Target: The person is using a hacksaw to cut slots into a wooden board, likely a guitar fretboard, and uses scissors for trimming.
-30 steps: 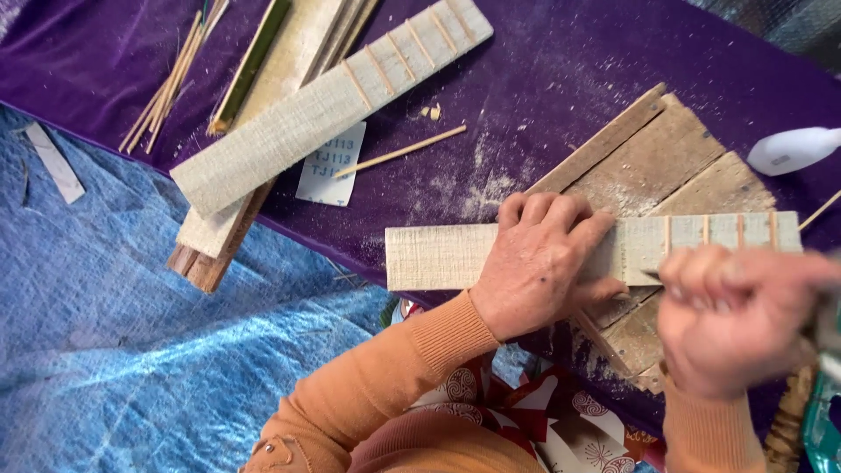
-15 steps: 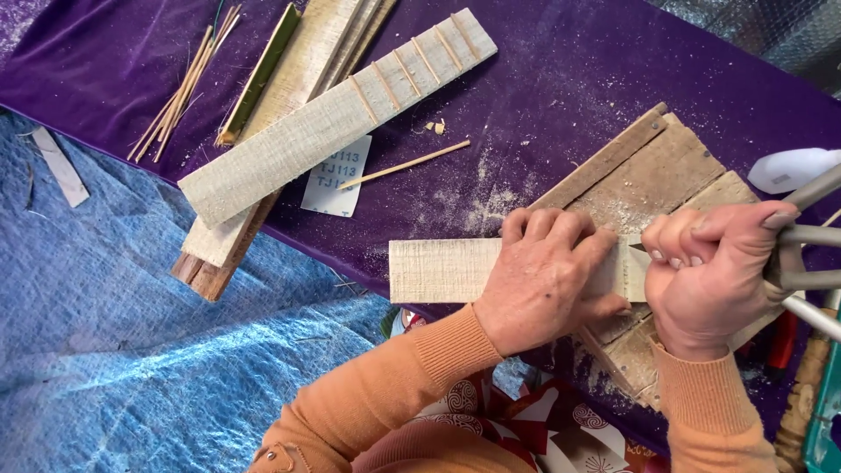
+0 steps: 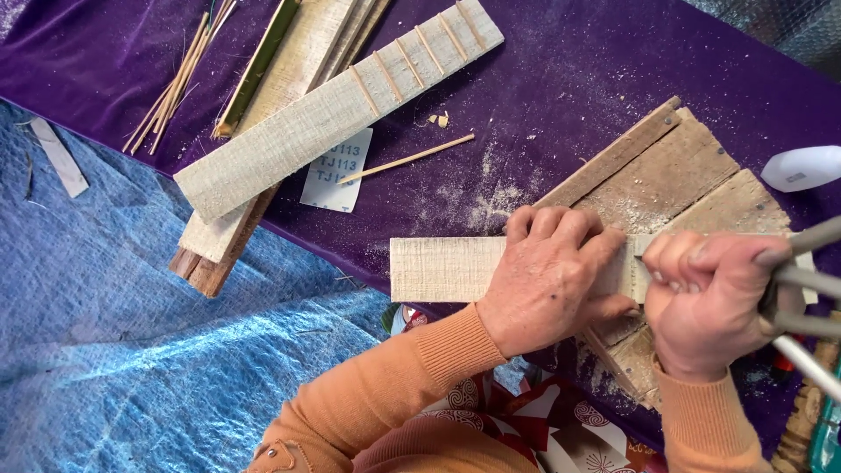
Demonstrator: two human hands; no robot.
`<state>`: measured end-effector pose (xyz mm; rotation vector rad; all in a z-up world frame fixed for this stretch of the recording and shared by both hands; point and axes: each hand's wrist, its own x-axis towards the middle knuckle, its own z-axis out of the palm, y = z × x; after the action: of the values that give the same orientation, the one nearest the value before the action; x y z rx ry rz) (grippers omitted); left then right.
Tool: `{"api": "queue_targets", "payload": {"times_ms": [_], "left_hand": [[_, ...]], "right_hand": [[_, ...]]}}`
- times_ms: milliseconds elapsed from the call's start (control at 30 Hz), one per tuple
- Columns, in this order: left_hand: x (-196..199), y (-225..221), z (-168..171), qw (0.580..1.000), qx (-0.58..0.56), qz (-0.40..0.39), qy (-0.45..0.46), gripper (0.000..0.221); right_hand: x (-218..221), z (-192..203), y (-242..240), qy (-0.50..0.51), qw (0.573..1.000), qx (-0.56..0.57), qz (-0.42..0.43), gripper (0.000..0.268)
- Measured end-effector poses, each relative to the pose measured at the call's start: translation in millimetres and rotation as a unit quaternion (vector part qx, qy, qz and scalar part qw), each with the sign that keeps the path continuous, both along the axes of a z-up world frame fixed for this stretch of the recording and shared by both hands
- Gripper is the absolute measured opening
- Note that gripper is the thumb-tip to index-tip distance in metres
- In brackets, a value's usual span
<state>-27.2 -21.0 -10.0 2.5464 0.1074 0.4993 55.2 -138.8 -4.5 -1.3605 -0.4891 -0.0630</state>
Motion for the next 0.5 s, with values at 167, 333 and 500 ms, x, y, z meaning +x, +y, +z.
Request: {"api": "queue_targets", "payload": {"times_ms": [167,333,500], "left_hand": [[-1,0,1,1.0,-0.009,0.001,-0.003,0.07],[-1,0,2,1.0,-0.022,-0.007,0.008,0.07],[0,1,-2,1.0,-0.005,-0.007,0.02,0.074]], "right_hand": [[-10,-12,-18,-0.003,1.0,0.005,-0.013,0.051],[-16,-15,-24,0.017,1.0,0.006,-0.002,0.049],[-29,-16,-43,0.008,0.996,-0.005,0.09,0.04]]}}
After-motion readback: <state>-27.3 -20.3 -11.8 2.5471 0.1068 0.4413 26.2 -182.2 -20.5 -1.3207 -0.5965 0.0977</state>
